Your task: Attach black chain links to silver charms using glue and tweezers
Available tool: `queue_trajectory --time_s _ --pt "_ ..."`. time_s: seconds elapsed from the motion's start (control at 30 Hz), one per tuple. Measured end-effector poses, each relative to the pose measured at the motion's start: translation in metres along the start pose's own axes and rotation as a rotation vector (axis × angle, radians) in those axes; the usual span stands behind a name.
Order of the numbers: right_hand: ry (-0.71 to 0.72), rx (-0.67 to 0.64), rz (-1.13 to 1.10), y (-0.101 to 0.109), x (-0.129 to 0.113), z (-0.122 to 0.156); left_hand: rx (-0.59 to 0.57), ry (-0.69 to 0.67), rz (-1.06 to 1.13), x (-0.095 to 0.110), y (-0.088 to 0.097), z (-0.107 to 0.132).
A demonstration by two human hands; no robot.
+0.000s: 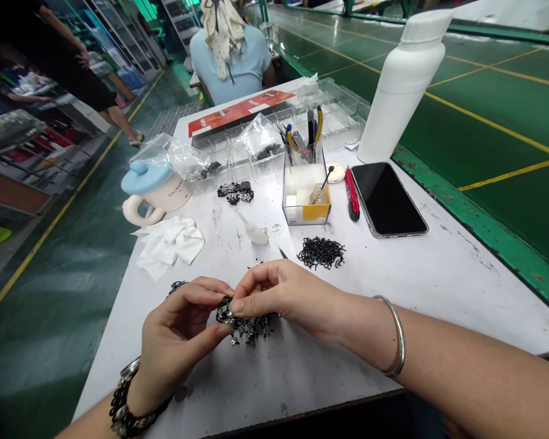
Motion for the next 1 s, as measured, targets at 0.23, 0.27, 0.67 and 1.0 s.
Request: queue_trajectory --time_s 0.23,0.27,0.67,1.0 --pt "0.017 0.055 -0.044 -0.003 0.003 0.001 0.047 -0.078 -0.084 0.000 0.001 0.000" --pt "0.020 0.055 -0.046 -0.003 0.003 0.001 0.049 -0.087 -0.089 0.000 0.001 0.000" --pt "0.059 0.029 -0.127 -0.007 0.010 -0.003 0.088 -0.146 -0.120 0.002 0.001 0.000" --pt "0.142 -0.024 0.110 -0.012 0.004 0.007 0.109 -0.340 -0.211 0.005 0.001 0.005"
Point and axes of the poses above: each hand's wrist, its own z-axis away from the middle knuckle, its own y-axis out of the back of the hand, x = y × z, the point moved 1 cm from there along -z, towards the middle knuckle, and after that the axes turned 1 degree about y, right-handed, at the moved point
